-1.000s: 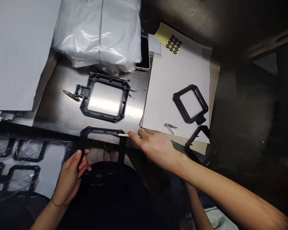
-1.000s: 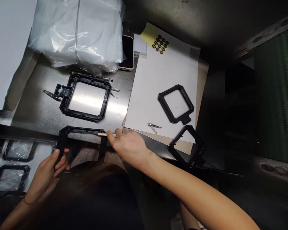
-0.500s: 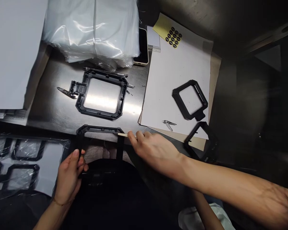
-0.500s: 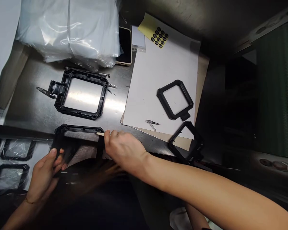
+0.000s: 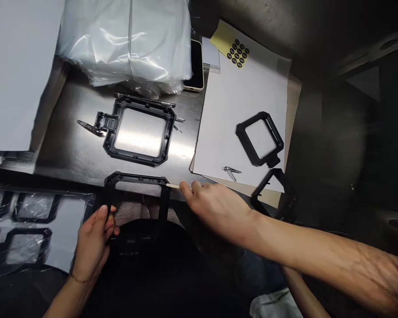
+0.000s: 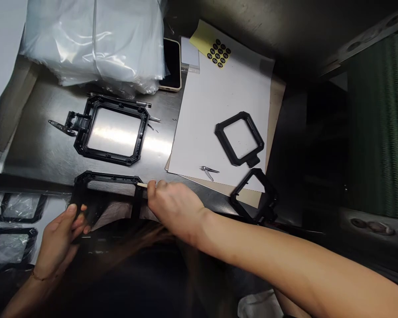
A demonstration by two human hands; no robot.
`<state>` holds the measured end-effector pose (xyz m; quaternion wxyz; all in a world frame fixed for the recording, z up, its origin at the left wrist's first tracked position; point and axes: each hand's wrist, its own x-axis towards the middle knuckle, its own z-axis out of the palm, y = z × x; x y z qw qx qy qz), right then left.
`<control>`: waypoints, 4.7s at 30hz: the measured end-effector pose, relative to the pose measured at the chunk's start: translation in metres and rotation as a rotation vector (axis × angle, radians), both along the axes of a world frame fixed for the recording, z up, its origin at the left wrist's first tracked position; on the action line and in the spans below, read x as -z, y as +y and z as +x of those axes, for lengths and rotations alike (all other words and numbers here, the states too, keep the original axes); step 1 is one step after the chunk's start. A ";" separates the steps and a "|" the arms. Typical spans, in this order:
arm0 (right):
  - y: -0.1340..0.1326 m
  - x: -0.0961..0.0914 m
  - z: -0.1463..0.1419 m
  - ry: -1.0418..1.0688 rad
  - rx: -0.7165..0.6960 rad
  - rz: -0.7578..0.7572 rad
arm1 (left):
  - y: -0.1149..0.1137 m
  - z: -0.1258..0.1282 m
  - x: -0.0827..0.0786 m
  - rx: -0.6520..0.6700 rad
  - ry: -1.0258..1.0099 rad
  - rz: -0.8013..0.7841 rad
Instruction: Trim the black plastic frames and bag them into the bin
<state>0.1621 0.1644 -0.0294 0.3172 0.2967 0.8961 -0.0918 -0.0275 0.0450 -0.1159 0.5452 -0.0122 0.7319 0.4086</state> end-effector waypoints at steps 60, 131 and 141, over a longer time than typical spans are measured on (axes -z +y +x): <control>0.003 0.015 0.012 -0.013 0.171 -0.090 | -0.001 -0.007 0.003 0.028 -0.010 0.029; -0.019 0.040 -0.007 0.756 0.220 -0.044 | -0.004 -0.012 -0.001 0.058 -0.109 0.095; -0.036 0.020 -0.010 1.026 -0.026 -0.209 | 0.012 -0.035 -0.048 -0.047 -0.443 0.110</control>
